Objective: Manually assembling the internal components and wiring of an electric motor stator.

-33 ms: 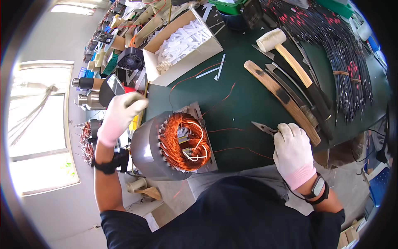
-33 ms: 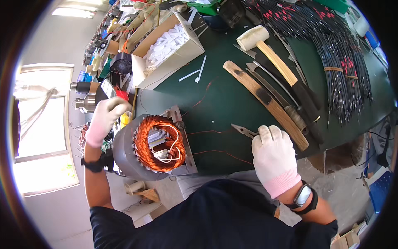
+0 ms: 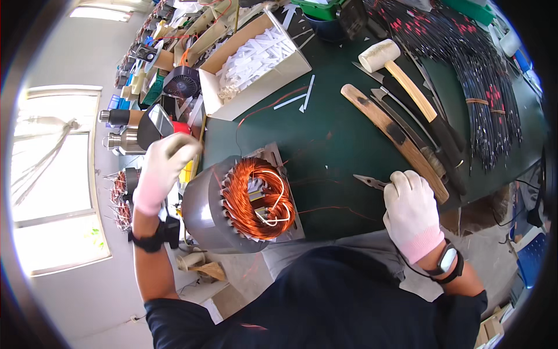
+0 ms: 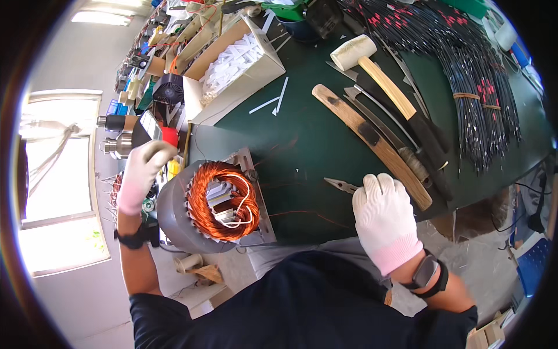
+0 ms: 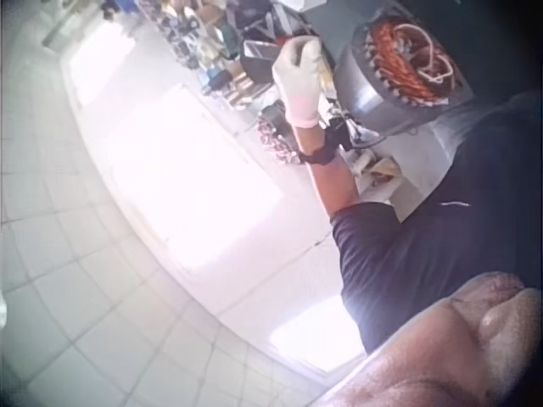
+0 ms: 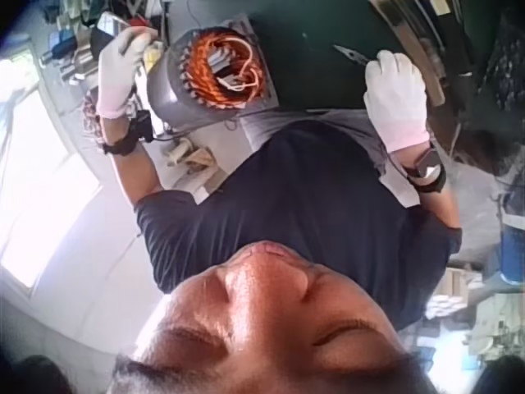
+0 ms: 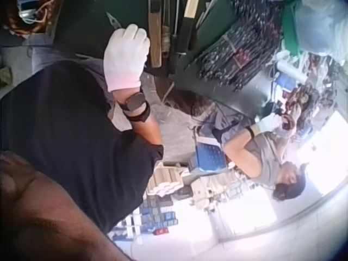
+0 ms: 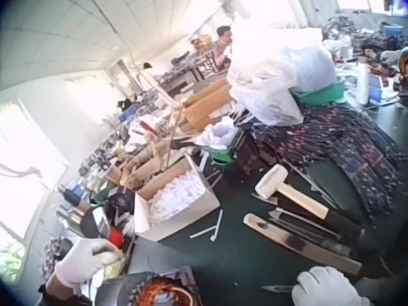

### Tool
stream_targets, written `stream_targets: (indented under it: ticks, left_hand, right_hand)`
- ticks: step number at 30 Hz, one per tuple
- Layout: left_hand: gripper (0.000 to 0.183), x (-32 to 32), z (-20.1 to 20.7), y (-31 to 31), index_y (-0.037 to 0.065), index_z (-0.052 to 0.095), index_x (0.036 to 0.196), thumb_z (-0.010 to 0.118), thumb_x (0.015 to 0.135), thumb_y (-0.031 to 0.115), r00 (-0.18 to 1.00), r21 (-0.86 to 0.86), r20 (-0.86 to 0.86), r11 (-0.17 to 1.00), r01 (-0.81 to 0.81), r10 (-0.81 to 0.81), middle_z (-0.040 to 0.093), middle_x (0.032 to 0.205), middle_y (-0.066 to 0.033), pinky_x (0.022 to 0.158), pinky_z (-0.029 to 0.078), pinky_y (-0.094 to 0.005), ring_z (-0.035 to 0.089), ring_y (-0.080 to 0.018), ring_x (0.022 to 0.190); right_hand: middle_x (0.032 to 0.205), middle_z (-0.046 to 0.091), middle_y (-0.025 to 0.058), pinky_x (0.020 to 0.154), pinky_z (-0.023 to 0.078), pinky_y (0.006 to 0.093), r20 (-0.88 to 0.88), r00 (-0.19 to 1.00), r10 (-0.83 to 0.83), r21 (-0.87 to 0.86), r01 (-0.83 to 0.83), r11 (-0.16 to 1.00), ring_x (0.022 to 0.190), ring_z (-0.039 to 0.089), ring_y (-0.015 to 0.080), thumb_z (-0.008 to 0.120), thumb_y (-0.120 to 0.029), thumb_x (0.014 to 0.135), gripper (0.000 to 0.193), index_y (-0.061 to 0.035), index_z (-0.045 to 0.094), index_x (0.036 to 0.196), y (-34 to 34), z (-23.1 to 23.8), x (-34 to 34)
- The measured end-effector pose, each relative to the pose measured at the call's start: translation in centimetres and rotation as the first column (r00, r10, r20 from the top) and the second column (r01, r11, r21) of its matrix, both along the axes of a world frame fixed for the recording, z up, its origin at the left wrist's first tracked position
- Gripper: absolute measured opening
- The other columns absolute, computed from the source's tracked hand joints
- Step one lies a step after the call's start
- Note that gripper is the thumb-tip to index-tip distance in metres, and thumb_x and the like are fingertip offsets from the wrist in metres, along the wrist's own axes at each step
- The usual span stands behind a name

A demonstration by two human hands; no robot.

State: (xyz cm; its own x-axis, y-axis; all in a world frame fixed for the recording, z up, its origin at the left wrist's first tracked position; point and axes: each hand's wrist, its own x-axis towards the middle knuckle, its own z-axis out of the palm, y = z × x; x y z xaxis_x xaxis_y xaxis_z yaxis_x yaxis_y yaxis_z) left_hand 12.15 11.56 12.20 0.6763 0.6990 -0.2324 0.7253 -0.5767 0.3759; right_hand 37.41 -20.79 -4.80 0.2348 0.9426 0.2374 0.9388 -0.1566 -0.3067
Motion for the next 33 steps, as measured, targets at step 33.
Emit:
stream_targets:
  ticks: [33]
  left_hand:
    - [0.027,-11.8,9.1,-11.7,0.024,0.061,0.07,0.063,0.097,0.031,-0.041,-0.02,0.999,0.98,0.198,0.029,0.057,0.078,0.0129,0.075,0.044,-0.0293,0.057,-0.0072,0.076]
  right_hand:
    - [0.094,0.061,0.0173,0.076,0.05,0.0416,-0.257,0.83,0.494,0.263,-0.432,0.863,0.086,0.059,0.0361,0.071,0.013,0.068,0.023,0.0042,0.054,0.081,9.4,4.8,-2.0]
